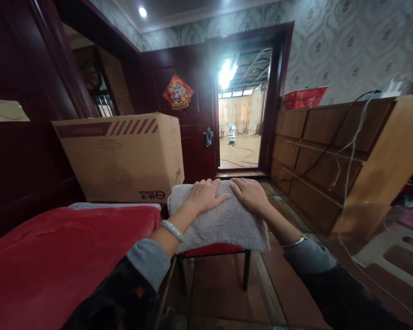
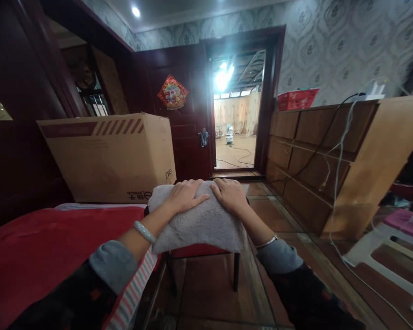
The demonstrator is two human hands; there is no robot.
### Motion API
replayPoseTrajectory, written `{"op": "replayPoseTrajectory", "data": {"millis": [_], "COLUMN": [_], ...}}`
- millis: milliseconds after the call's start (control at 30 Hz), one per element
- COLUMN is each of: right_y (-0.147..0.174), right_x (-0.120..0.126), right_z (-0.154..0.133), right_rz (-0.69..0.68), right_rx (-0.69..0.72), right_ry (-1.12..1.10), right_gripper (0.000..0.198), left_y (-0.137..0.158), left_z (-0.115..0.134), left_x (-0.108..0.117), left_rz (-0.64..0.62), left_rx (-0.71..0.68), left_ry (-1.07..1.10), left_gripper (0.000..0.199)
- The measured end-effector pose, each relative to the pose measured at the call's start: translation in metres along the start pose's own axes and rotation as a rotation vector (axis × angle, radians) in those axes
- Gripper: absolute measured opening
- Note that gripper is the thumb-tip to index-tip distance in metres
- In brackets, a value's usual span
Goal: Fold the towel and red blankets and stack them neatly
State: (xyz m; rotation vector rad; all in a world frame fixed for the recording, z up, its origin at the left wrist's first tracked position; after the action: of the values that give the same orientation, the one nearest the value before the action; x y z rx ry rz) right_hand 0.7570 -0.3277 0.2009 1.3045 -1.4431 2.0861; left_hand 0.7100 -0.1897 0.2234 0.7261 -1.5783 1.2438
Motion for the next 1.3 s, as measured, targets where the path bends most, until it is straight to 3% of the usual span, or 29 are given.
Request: {"op": "replayPoseTrajectory", "data": {"millis": [200,433,567,667,767,933,1067,1300], "right_y": [0.002,0.002,0.002,-0.002,-0.005,0.0,0.006,0.017], "right_x": [0.002,0.0,0.0,0.004,0.017,0.022,0.011,0.009], "right_z": [0.0,0.0,0.001,-0.001,-0.005,-0.021,-0.023,-0.018], "right_rz": [0.054,0.048,-0.01,-0.068,-0.02,0.051,0.046,0.069], "right_rx": [0.004,0.002,-0.022,-0.032,-0.045,0.026,0.055,0.163], "right_ry": [-0.011,-0.006,-0.001,-0.022,-0.044,-0.036,-0.013,-0.049], "right_gripper": [0.044,0.046,0.048,0.046,0.047,0.05,0.054,0.068], "left_y": [0.008,0.054,0.068,0.062,0.044,0.015,0.012,0.012], "left_z": [-0.012,-0.084,-0.105,-0.096,-0.062,-0.015,-0.011,-0.014], "left_x": [0.006,0.017,0.025,0.033,0.035,0.015,0.001,0.002], "left_rz": [-0.056,-0.066,-0.07,-0.074,-0.056,-0.045,-0.05,-0.072], "left_rx": [-0.013,0.098,0.112,0.108,0.017,-0.022,0.003,-0.021], "left_ry": [0.011,0.081,0.122,0.081,0.076,0.111,0.061,0.046], "left_gripper": [0.076,0.061,0.056,0.065,0.078,0.092,0.097,0.095]}}
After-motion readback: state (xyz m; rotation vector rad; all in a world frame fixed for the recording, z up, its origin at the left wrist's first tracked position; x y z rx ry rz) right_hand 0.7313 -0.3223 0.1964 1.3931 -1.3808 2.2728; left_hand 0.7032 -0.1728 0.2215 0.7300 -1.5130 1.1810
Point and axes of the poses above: each hand's wrist, its own y-axis away from the middle knuckle, its own x-axis out of the back of the hand, z = x × y, the point moved 7 cm from there along -y, towards the middle knuckle, and after that the axes turned 8 degrees about y, right-handed, at the moved point
